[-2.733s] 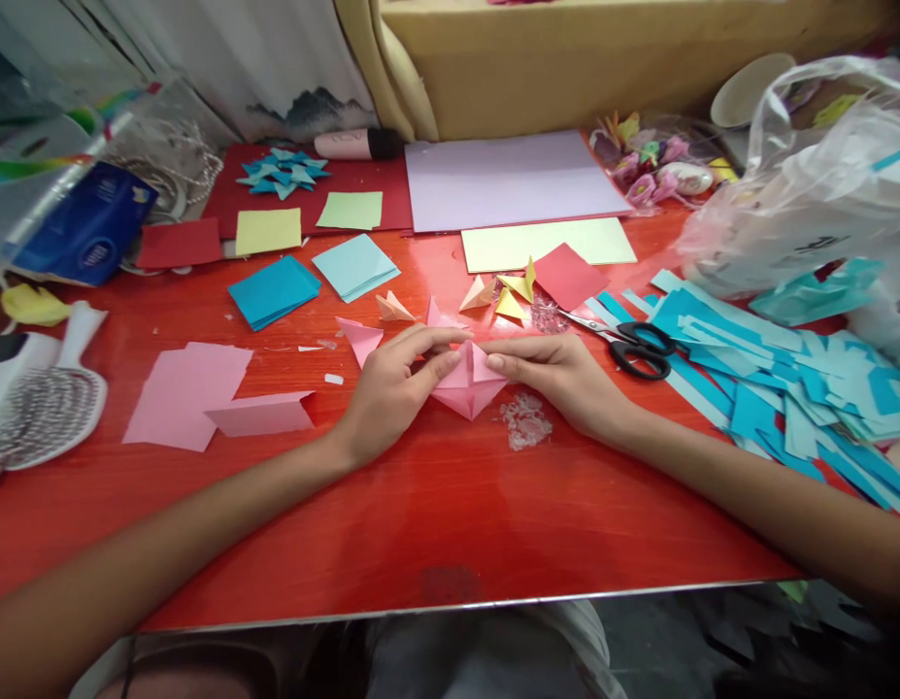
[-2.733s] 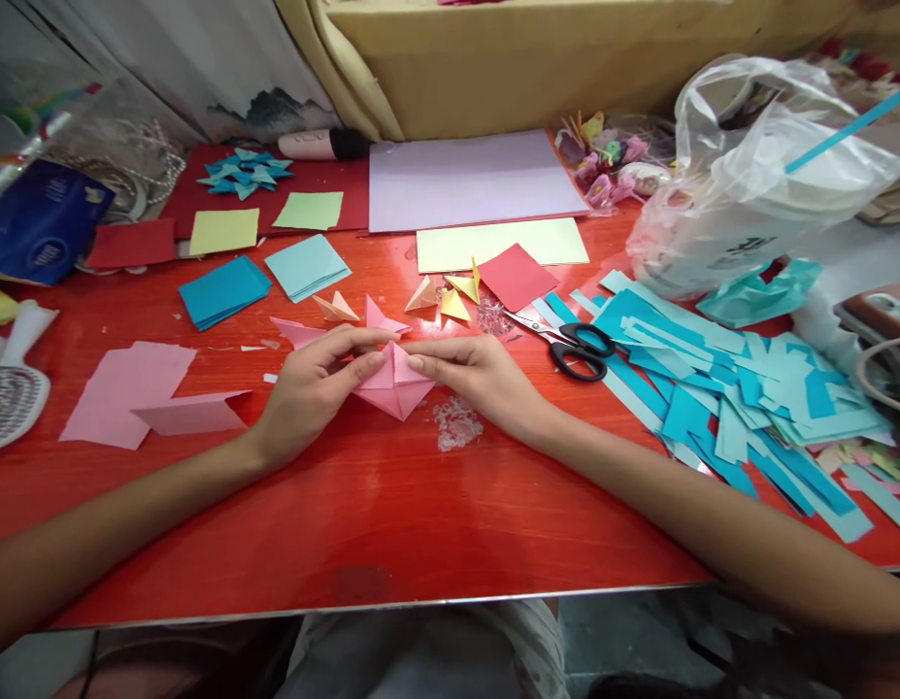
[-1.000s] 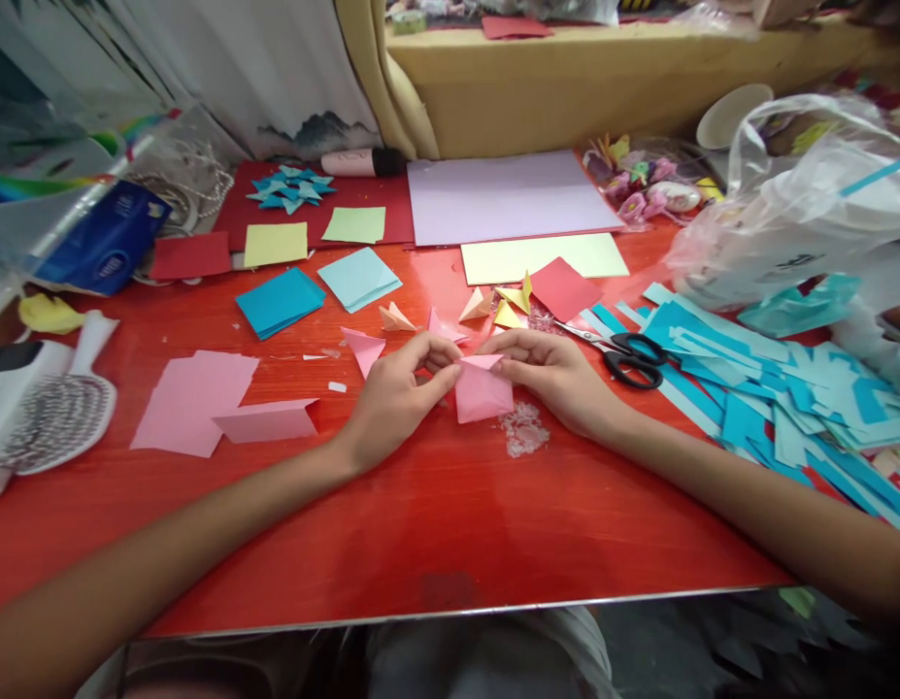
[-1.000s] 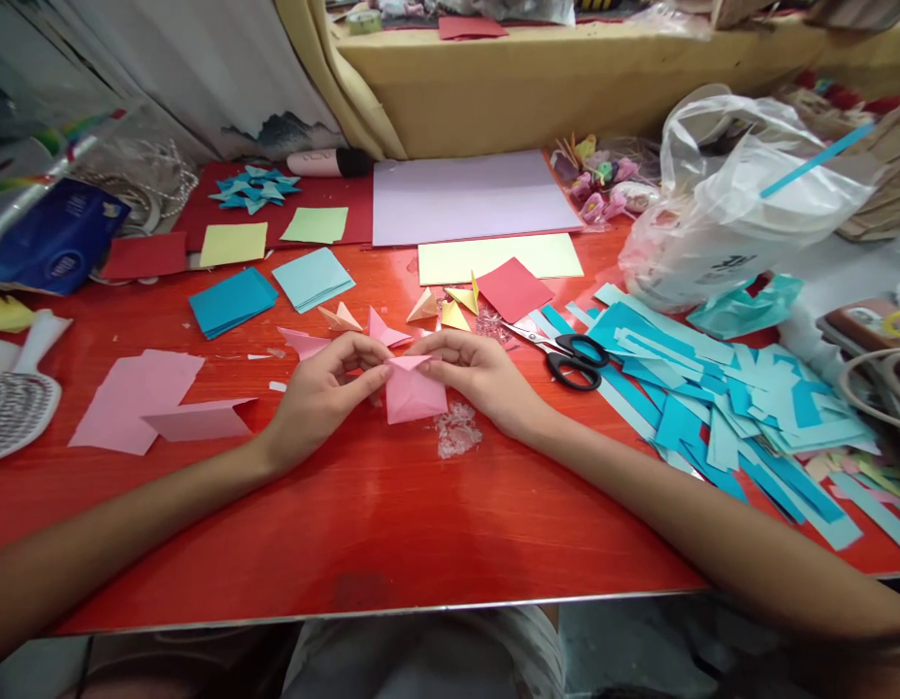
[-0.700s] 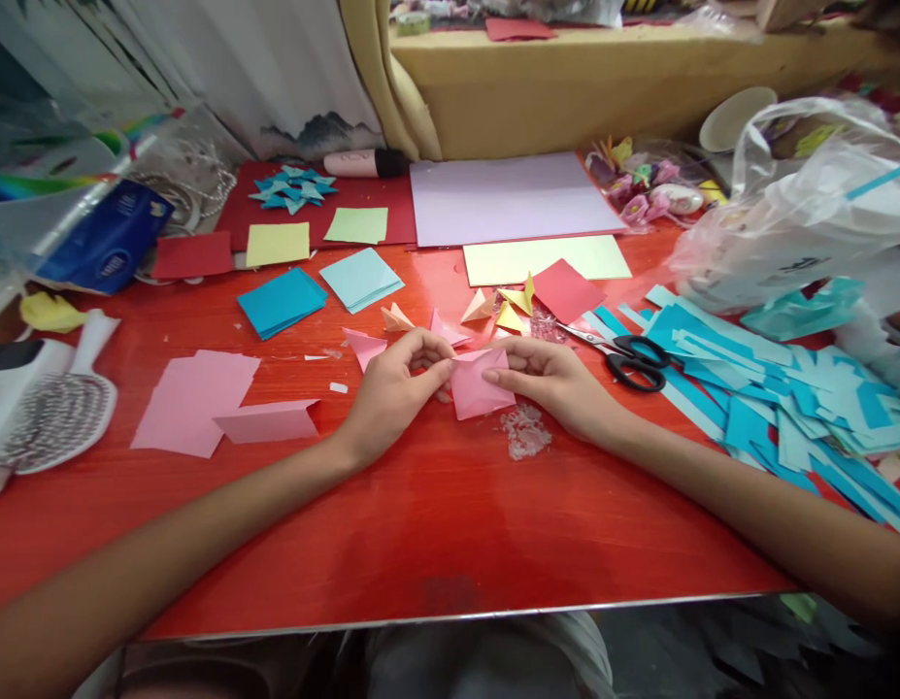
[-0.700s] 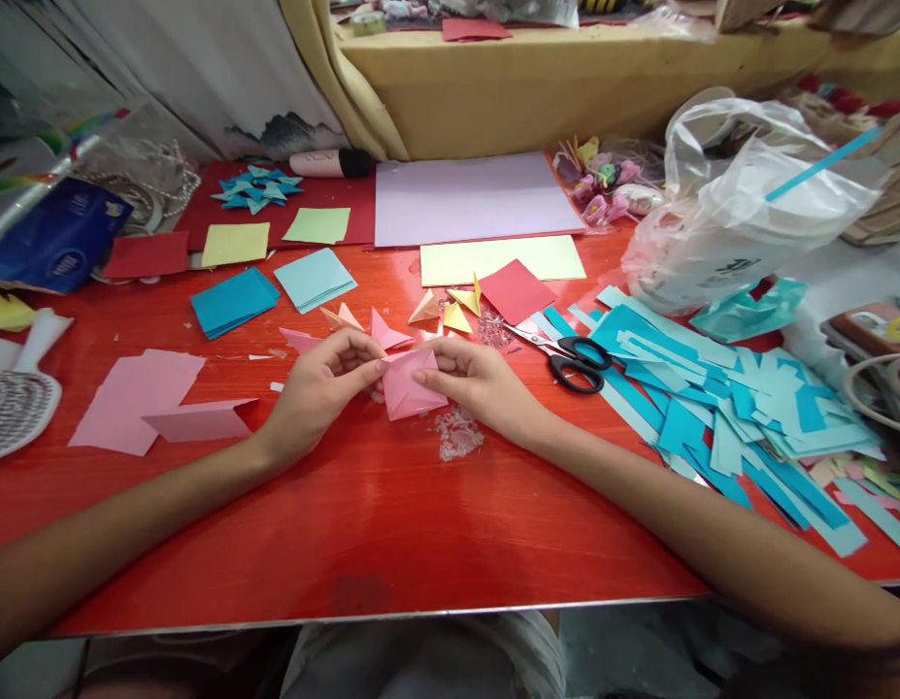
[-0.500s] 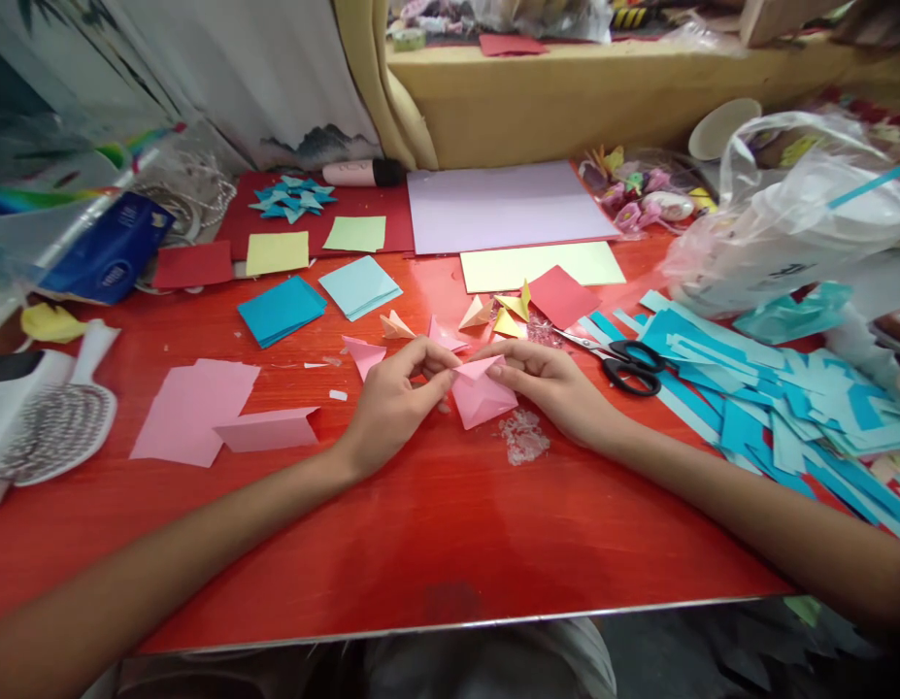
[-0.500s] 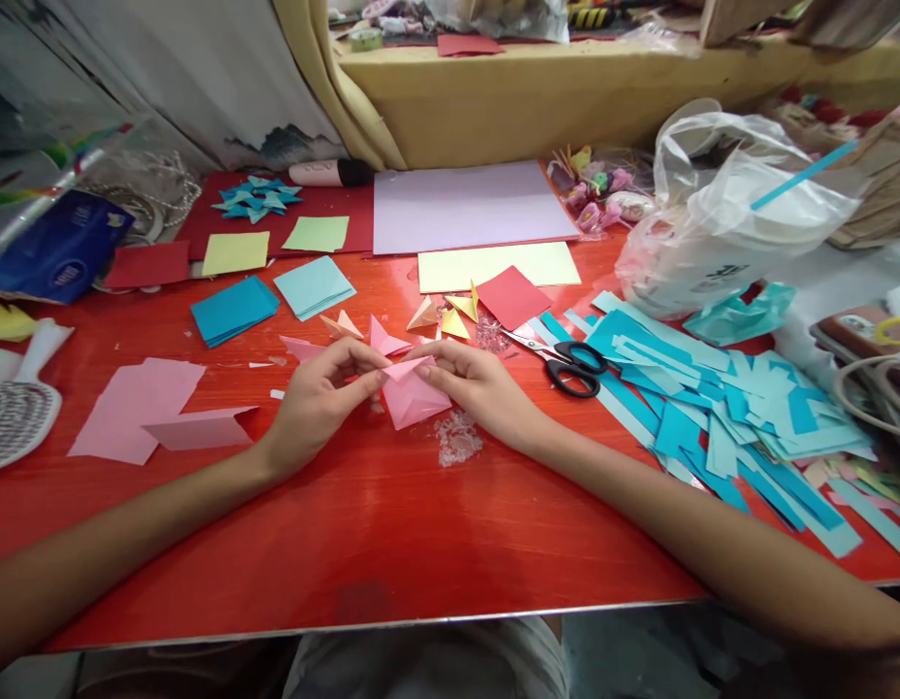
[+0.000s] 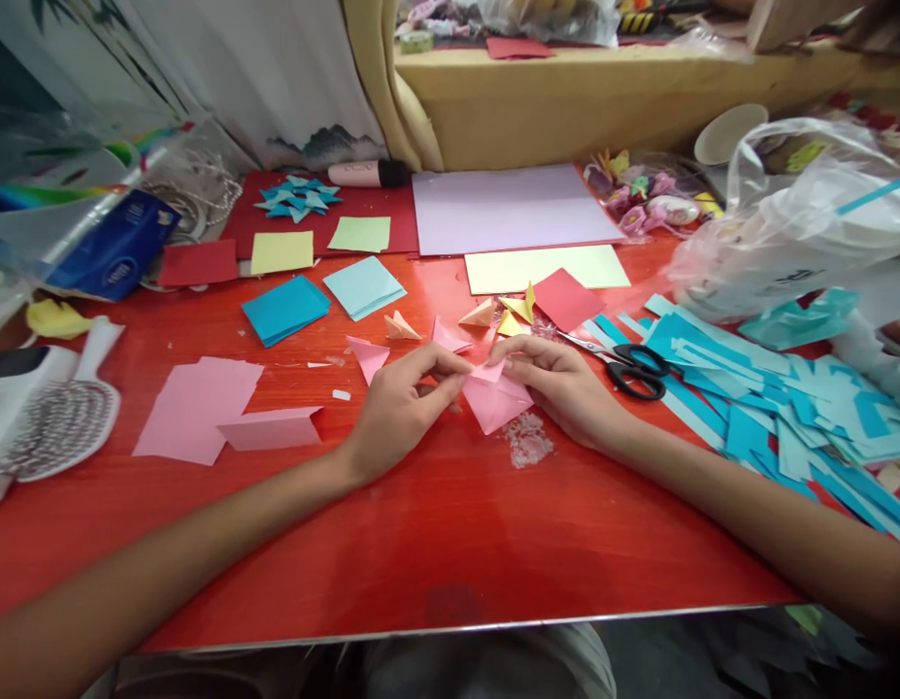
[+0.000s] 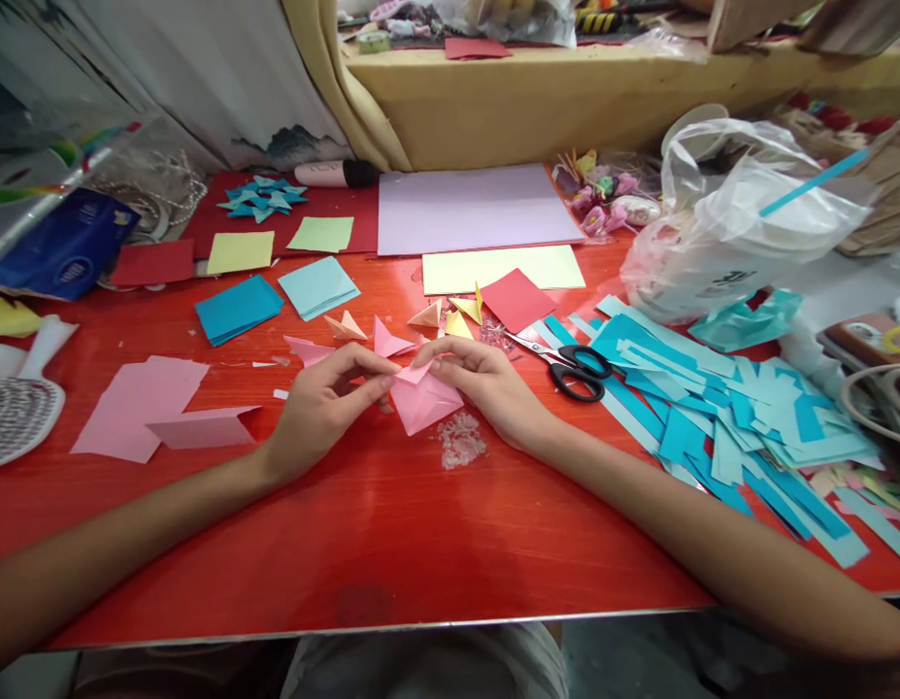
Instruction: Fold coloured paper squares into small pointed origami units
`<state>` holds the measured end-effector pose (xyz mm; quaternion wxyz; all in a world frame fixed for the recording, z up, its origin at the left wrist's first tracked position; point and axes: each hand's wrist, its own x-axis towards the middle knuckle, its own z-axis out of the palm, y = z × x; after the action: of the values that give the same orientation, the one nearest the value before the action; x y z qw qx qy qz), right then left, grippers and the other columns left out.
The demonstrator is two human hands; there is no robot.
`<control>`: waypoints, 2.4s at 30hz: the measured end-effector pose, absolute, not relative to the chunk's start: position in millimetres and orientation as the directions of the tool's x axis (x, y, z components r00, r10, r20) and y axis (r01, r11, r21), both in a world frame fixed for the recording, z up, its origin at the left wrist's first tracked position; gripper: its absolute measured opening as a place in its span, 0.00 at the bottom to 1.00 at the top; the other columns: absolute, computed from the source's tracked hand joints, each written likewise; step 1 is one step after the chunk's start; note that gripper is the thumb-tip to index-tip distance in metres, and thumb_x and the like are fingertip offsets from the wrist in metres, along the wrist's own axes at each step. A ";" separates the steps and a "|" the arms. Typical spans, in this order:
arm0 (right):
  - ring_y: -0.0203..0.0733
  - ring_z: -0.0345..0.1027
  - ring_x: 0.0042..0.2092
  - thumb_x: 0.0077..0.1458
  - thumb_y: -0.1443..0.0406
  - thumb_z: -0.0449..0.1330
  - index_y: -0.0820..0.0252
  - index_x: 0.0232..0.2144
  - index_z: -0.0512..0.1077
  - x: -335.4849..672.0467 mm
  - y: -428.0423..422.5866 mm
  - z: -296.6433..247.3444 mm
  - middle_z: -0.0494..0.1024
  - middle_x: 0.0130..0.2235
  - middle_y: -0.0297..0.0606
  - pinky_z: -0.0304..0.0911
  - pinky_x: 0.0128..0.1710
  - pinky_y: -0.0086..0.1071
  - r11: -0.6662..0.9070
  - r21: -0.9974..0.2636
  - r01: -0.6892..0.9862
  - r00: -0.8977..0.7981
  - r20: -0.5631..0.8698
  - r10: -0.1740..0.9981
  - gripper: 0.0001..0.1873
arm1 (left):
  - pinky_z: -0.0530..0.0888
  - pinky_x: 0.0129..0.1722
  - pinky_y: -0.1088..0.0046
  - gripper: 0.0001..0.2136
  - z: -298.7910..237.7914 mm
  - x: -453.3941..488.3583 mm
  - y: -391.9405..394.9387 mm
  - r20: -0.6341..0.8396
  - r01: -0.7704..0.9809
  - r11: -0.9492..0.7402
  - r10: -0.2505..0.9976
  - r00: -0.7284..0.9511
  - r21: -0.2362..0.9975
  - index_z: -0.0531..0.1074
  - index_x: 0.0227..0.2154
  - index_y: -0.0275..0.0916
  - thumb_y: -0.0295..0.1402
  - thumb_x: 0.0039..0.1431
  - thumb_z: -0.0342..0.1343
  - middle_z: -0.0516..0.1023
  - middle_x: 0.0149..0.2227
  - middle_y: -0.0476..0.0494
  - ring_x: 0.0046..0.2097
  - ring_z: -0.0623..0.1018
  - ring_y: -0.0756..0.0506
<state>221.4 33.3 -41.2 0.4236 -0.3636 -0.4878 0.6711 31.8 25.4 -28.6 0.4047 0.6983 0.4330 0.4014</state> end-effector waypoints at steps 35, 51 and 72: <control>0.34 0.65 0.32 0.51 0.62 0.60 0.59 0.39 0.68 215.6 25.6 -34.1 0.72 0.31 0.33 0.61 0.32 0.29 -0.064 -0.997 0.047 -0.377 -0.077 0.923 0.13 | 0.69 0.33 0.77 0.01 -27.3 33.4 23.1 0.200 0.366 -0.317 0.925 0.323 0.875 0.67 0.31 0.39 0.29 0.57 0.51 0.71 0.33 0.49 0.35 0.71 0.52; 0.33 0.62 0.32 0.57 0.59 0.54 0.62 0.33 0.68 219.5 28.4 -34.2 0.68 0.30 0.33 0.58 0.33 0.27 -0.031 -0.991 0.129 -0.419 -0.083 0.904 0.11 | 0.65 0.29 0.77 0.11 -25.4 31.7 28.5 -0.002 0.431 -0.201 0.904 0.427 0.880 0.67 0.28 0.37 0.40 0.59 0.50 0.68 0.27 0.51 0.29 0.67 0.53; 0.34 0.71 0.27 0.52 0.58 0.60 0.60 0.41 0.65 216.2 25.3 -34.6 0.73 0.26 0.31 0.67 0.28 0.28 -0.139 -0.990 0.035 -0.512 -0.137 0.848 0.17 | 0.67 0.32 0.78 0.04 -33.6 31.6 29.7 0.127 0.245 -0.174 0.972 0.199 0.954 0.67 0.30 0.39 0.34 0.56 0.54 0.69 0.31 0.51 0.32 0.69 0.53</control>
<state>216.2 25.3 -34.6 0.3127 -0.3826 -0.5770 0.6503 31.6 29.7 -33.6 0.4334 0.6414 0.4743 0.4192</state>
